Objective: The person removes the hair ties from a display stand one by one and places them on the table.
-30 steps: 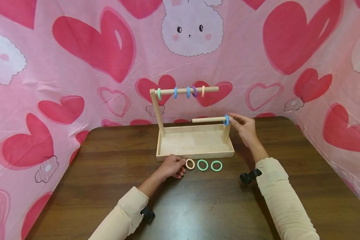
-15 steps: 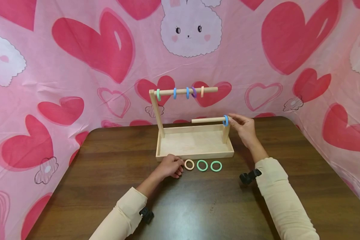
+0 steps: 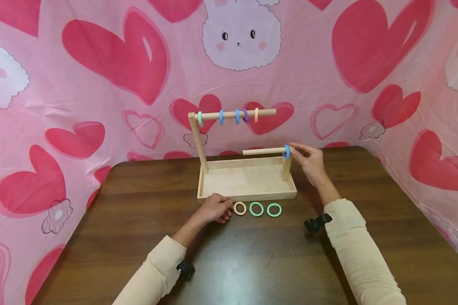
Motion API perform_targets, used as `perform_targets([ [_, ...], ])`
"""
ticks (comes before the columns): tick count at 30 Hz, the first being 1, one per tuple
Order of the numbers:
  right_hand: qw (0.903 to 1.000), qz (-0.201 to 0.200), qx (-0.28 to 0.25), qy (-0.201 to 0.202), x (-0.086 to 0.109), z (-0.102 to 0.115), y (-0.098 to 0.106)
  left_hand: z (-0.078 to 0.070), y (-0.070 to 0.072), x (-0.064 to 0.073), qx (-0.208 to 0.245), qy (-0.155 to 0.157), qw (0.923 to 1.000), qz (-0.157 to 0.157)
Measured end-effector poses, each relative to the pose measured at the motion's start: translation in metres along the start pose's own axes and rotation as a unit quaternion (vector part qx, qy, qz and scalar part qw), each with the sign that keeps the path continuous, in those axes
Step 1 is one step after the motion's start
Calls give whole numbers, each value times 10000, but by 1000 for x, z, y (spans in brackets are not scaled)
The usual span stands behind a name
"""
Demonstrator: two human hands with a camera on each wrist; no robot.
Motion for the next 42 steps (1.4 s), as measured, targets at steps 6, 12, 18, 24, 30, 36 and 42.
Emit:
perform_targets([
  [6,10000,-12,-22,8,0,0,0,-7,2,1,-285,-108,9995,46],
  [12,9999,5,-111,43,0,2,-1,-18,5,1,-519,-312,9982,-6],
  [18,9999,21,-126,97,-1,2,-2,-30,5,-2,-501,-618,9967,-144],
  [24,9999,34,-78,97,-1,0,0,-39,-2,-3,-233,-813,9963,-168],
  [30,10000,12,-37,62,1,-1,0,-49,-13,-5,160,-1105,9936,-155],
  [36,9999,15,-121,76,2,-1,-1,-61,-24,-9,553,-1562,9862,-36],
  [42,9999,13,-127,85,0,0,-1,-71,-34,-12,792,-2071,9751,61],
])
Point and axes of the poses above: each hand's wrist, its own x-axis away from the middle knuckle, its own y-axis out of the back of the hand, z = x × y, the point moved 6 cm from there along -x, towards the middle knuckle, and after that the axes turned 12 degrees about x, right-handed, at the moved point
